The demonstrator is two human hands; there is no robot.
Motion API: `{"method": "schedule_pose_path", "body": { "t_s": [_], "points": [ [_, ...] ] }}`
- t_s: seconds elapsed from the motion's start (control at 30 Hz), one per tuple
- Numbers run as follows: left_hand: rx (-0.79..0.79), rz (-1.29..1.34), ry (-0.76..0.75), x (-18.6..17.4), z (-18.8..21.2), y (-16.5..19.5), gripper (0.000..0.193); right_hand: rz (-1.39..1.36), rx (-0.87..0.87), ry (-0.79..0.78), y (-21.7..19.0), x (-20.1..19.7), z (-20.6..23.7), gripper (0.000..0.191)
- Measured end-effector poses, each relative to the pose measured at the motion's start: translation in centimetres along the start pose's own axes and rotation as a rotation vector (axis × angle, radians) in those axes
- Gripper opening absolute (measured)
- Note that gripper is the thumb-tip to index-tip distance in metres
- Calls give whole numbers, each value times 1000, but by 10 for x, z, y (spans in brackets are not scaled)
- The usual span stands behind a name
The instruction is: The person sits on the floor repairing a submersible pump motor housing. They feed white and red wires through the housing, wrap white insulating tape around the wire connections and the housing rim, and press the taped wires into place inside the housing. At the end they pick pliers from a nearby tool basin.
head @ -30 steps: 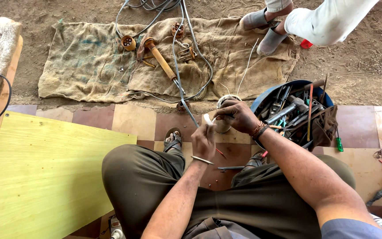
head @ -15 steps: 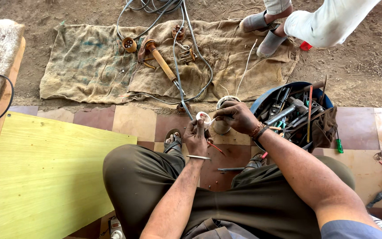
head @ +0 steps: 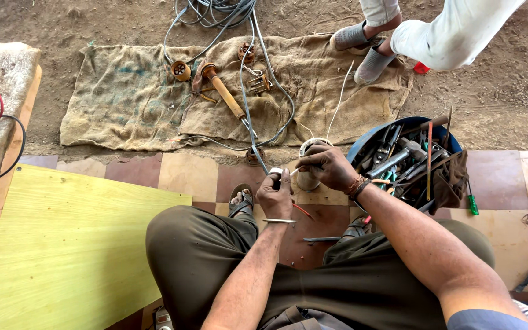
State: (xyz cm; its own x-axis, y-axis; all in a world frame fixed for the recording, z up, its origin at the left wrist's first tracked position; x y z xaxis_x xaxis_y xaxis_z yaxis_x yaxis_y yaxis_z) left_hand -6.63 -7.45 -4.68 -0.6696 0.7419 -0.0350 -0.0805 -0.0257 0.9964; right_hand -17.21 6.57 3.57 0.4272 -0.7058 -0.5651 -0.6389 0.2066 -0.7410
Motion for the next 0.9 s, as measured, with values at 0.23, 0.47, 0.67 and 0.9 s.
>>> {"method": "schedule_pose_path", "body": {
  "t_s": [0.23,0.47,0.67,0.9],
  "points": [
    [-543,32,-16,0,-2,-27,26,34,21,-25,1,3,1,21],
    [-379,70,-144,4,-7,-20,25,50,15,-40,3,6,1,24],
    [-179,-67,-359,8,2,-23,46,43,-6,-41,4,6,2,22],
    [166,-139,-422,14,17,2,34,12,57,-25,6,4,0,18]
  ]
}}
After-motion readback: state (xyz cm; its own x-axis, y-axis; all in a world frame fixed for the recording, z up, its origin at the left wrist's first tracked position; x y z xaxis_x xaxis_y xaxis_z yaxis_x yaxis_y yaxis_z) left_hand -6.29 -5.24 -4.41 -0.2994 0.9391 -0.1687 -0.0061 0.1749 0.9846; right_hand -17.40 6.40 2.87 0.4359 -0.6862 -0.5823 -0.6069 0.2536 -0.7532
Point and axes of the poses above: each hand's wrist, its own z-axis away from the middle knuckle, its own x-axis out of the palm, y = z × x, the point moved 9 cm from there along -z, towards the middle knuckle
